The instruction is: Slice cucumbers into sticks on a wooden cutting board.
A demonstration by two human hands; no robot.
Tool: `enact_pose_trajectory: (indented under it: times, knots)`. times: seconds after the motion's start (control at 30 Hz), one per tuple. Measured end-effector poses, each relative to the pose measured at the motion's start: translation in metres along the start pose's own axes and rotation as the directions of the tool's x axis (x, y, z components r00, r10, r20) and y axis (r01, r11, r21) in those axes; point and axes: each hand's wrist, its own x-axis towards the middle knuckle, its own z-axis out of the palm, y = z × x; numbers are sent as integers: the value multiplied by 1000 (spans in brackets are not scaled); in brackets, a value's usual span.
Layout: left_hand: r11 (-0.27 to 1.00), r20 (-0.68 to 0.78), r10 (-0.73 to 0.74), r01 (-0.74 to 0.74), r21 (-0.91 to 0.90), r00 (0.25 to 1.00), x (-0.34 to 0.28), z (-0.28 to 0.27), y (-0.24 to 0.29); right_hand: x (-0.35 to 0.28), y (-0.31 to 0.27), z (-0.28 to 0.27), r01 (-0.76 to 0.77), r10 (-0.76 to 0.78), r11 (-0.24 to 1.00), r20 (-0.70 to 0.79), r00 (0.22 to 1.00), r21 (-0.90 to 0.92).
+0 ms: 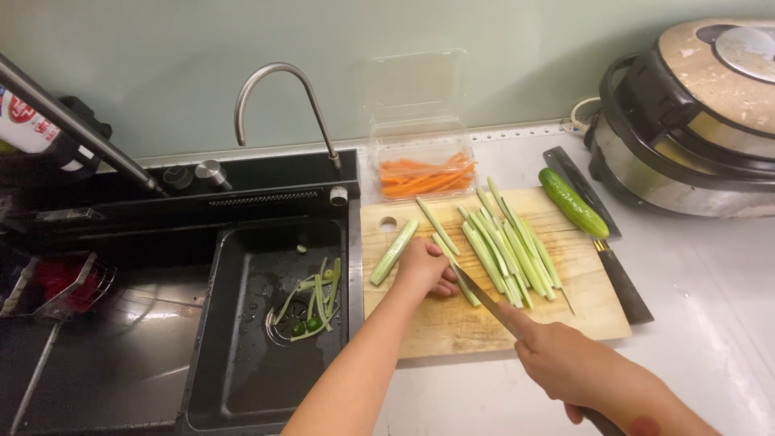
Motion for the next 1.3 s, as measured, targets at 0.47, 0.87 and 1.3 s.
enact_pose_trajectory:
  times: [0.47, 0.87, 1.3]
  knots:
    - [1000, -15, 26, -26, -3, 1000, 28, 5, -25, 42, 189, -18, 159, -222, 935, 175, 959, 317]
    - [872, -183, 159, -51, 488, 970, -41, 26, 33, 48, 133, -53, 146, -77, 822, -147, 986, 550]
    - [617, -327, 314, 70, 784, 891, 46, 40, 34, 136, 147, -36, -128, -10, 971, -572, 820, -201]
